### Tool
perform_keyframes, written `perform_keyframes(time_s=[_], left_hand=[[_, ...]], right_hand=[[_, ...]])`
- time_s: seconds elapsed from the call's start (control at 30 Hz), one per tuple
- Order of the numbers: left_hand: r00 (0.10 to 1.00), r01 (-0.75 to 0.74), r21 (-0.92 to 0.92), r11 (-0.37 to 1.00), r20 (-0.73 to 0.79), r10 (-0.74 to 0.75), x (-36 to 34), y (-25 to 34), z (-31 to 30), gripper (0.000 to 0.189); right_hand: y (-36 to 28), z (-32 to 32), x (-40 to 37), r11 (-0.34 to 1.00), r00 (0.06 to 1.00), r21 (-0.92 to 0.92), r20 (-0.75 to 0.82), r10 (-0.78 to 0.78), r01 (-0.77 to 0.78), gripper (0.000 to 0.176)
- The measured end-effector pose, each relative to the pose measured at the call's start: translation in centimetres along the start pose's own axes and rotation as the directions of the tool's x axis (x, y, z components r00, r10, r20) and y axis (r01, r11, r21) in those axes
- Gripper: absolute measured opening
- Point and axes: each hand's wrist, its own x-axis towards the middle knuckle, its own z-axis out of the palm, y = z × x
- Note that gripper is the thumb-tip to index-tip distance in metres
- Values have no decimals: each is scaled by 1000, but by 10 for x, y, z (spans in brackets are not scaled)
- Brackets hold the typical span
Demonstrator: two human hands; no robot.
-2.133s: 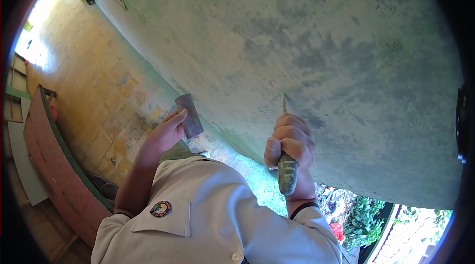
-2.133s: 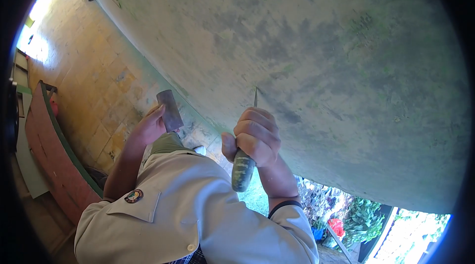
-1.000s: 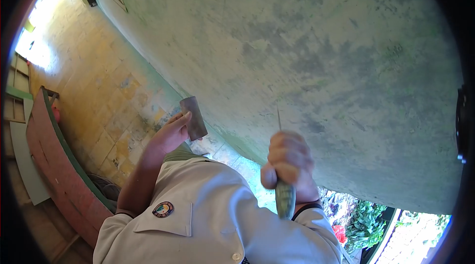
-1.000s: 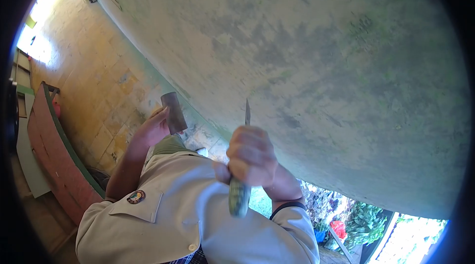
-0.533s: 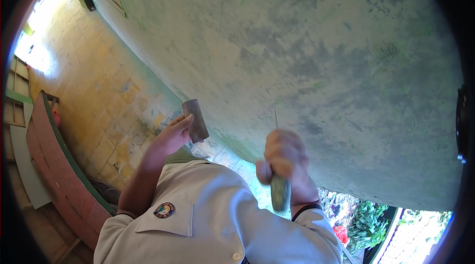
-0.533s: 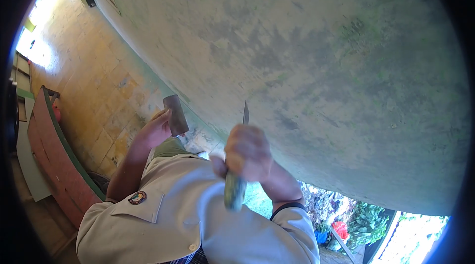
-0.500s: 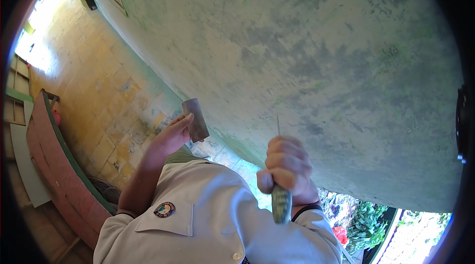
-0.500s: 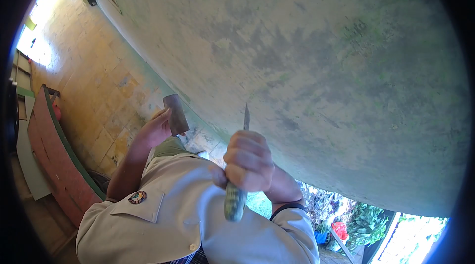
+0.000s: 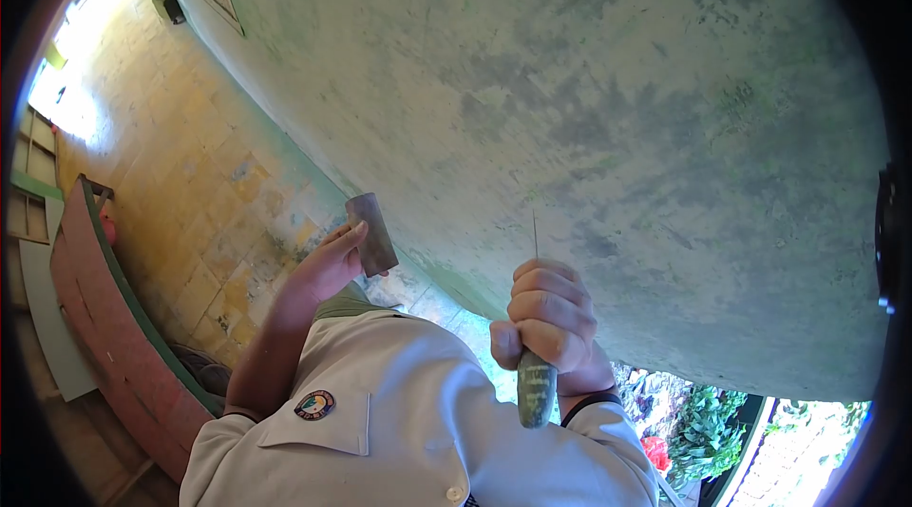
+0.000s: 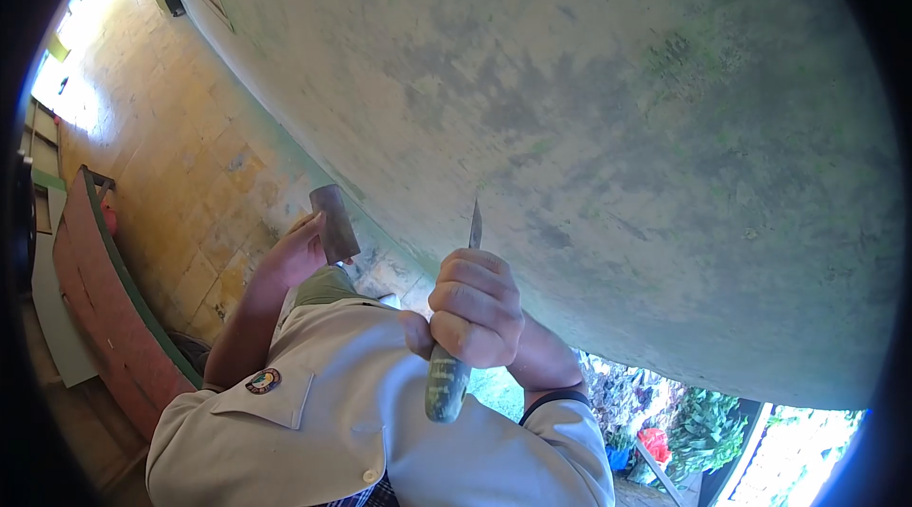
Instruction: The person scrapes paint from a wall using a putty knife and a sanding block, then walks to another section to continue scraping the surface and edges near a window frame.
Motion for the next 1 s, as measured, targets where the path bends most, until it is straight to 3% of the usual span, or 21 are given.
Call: perform_keyframes(time_s=[0.07,0.13,0.27,0.3,0.47,0.53,0.67,0.8,1.0], left_hand=[[996,-7,-30,1000,-91,4,2,-3,1,35],[998,3,-32,999,-58,-5,1,-4,2,35],[1000,-9,-42,999,18,10,0,0,2,36],[1000,-3,-41,999,21,4,0,-1,2,36],[1000,-4,-25,1000,27,4,0,0,-1,36],[1000,-7,-32,999,4,8,0,-3,-3,36],[1000,12,-44,999,-13,-12,-2,-1,0,36],[999,-6,-46,999,-42,4,0,-4,0,35],[1000,2,-16,1000,5,-2,-2,-3,-1,36]], right_hand=[[13,3,-7,998,1000,-56,-5,5,-5,23],[21,8,-10,998,999,-47,-19,37,-38,23],[10,4,-2,997,997,-65,-54,-50,47,24],[24,7,-5,996,998,-87,-69,15,-21,24],[9,5,-2,999,999,-29,-47,-28,26,25],[17,4,-6,989,998,-137,-38,46,-51,25],[6,5,-2,998,998,44,49,-39,37,25],[23,0,-6,998,998,-42,-53,44,-46,24],[14,5,-5,998,999,48,-29,-28,29,22]])
